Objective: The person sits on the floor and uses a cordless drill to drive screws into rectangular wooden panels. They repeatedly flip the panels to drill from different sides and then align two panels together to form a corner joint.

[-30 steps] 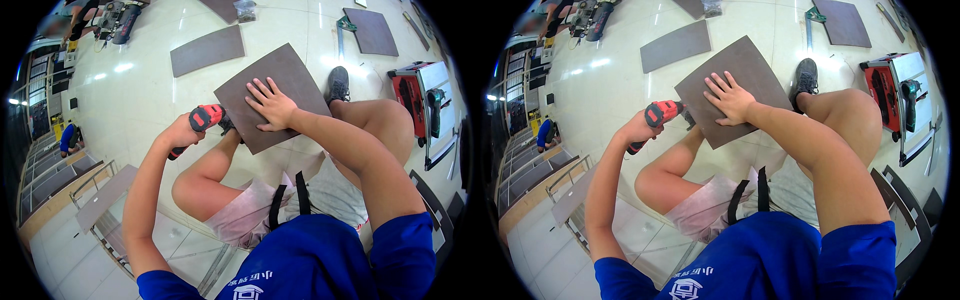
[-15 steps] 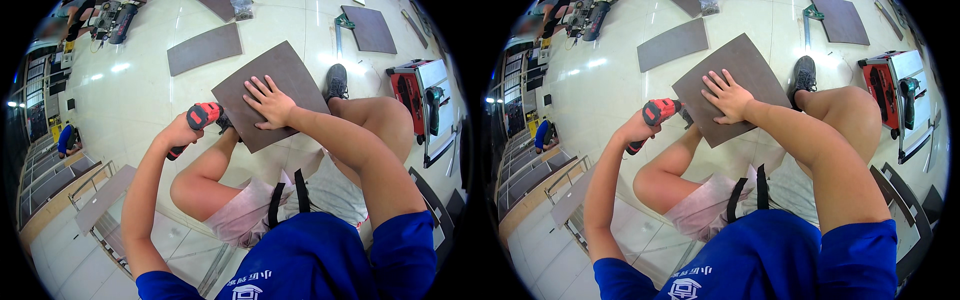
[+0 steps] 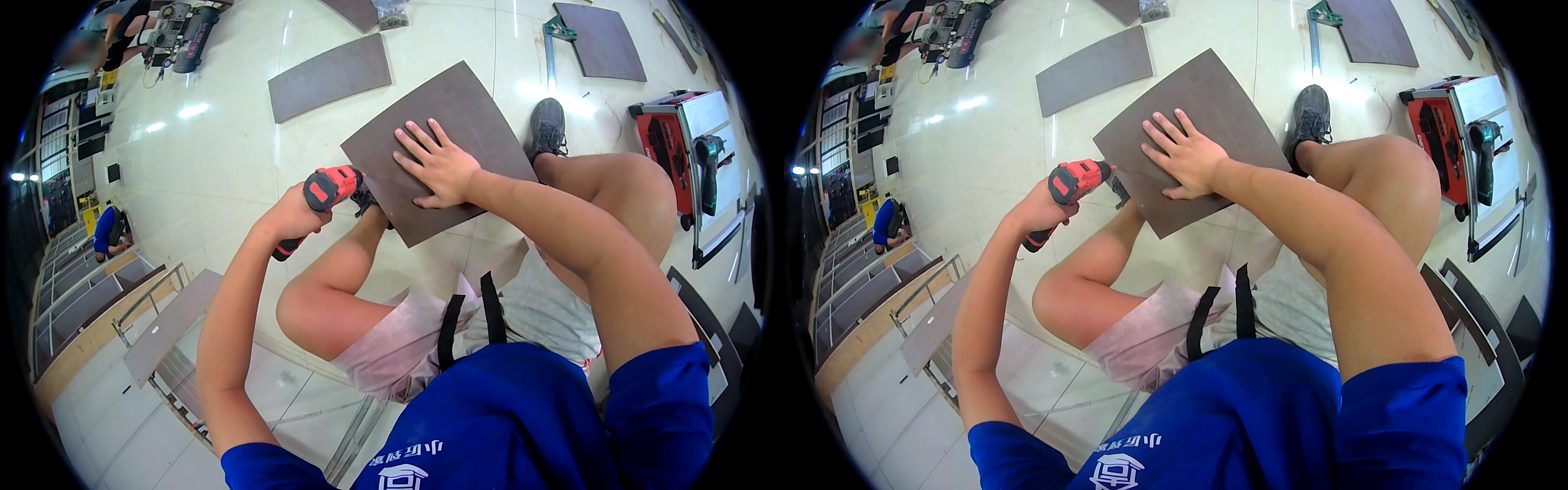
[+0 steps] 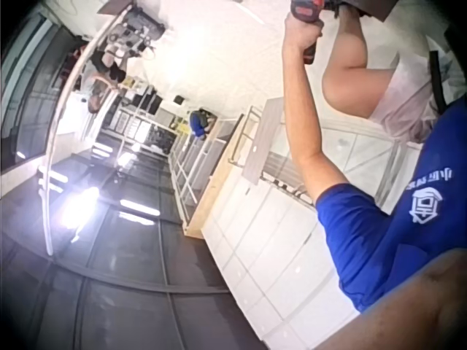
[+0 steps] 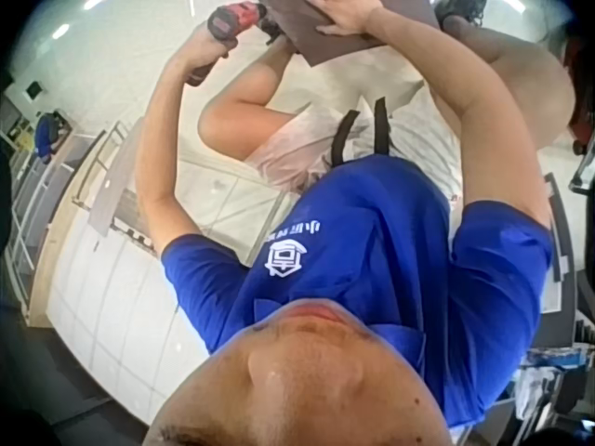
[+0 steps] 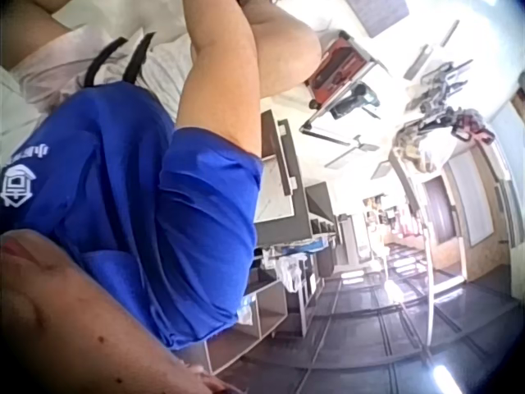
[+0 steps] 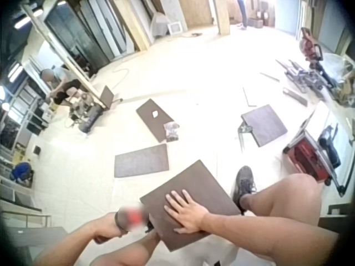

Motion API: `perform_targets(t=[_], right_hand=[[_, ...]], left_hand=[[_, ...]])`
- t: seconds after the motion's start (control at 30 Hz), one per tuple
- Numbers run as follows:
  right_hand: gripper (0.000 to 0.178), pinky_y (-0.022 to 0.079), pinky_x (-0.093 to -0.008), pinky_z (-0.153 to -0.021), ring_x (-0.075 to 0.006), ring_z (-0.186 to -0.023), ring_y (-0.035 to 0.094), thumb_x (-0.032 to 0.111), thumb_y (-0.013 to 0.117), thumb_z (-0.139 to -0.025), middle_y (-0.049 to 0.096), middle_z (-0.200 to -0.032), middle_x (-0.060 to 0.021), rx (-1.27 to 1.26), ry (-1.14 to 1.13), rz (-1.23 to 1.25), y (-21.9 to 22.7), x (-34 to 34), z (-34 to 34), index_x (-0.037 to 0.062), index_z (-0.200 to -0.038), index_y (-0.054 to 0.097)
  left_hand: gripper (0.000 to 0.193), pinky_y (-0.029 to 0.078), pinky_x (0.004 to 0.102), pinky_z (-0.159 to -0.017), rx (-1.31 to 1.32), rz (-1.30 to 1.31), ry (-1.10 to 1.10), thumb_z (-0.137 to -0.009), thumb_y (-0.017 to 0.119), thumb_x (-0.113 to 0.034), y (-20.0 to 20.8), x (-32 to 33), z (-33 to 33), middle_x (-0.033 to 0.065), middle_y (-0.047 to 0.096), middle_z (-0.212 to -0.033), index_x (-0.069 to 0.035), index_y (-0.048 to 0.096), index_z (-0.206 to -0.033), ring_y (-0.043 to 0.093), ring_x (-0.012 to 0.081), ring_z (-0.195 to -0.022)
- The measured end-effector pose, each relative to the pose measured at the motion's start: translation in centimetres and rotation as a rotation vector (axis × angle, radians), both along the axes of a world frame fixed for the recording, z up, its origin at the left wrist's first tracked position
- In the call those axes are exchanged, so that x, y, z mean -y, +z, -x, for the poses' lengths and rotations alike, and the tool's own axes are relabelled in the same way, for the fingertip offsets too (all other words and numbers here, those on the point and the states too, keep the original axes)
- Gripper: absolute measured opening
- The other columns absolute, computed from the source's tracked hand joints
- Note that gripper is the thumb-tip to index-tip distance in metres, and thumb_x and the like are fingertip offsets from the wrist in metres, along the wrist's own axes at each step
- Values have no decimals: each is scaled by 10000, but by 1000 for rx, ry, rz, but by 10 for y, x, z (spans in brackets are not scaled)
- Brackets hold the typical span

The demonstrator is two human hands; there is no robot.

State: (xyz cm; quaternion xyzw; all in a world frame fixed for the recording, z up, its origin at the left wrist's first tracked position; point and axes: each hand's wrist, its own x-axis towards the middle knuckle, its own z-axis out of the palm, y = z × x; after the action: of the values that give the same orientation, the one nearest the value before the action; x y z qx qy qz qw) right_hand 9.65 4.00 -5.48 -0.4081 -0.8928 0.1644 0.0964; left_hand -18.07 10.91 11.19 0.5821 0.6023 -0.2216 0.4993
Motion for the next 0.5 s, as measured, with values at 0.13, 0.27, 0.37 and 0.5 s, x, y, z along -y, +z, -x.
perform_targets(t=[0.13,0.27,0.37,0.5], right_hand=[[893,110,-627,-1234,-414,-1540,174,617,629,-835,249,-1644,-229,26,7,7,4,0,0,69,-1514,442],[884,109,-627,-1234,-413,-1540,175,614,630,-835,249,-1643,-231,2,-1,-3,1,0,-1,70,-1508,449],[877,110,-627,-1233,-414,-1540,175,613,631,-835,247,-1643,-231,-3,-1,-8,0,0,0,72,-1502,456],[875,114,-626,-1232,-413,-1540,176,615,631,-836,246,-1644,-229,0,0,-12,-1,0,0,73,-1500,458]], left_hand=[[272,575,341,-652,-20,22,23,-812,642,-4,-2,-1,-3,58,615,-879,-3,558,-1070,646,166,-722],[281,568,352,-657,-14,-12,17,-791,623,-1,-6,1,1,70,636,-855,4,565,-1066,668,178,-702],[290,565,354,-654,18,-7,84,-784,609,4,-6,3,-1,72,638,-850,5,562,-1070,673,183,-693],[290,565,350,-642,19,-4,85,-789,600,14,-7,6,1,60,614,-853,4,547,-1075,662,180,-687]])
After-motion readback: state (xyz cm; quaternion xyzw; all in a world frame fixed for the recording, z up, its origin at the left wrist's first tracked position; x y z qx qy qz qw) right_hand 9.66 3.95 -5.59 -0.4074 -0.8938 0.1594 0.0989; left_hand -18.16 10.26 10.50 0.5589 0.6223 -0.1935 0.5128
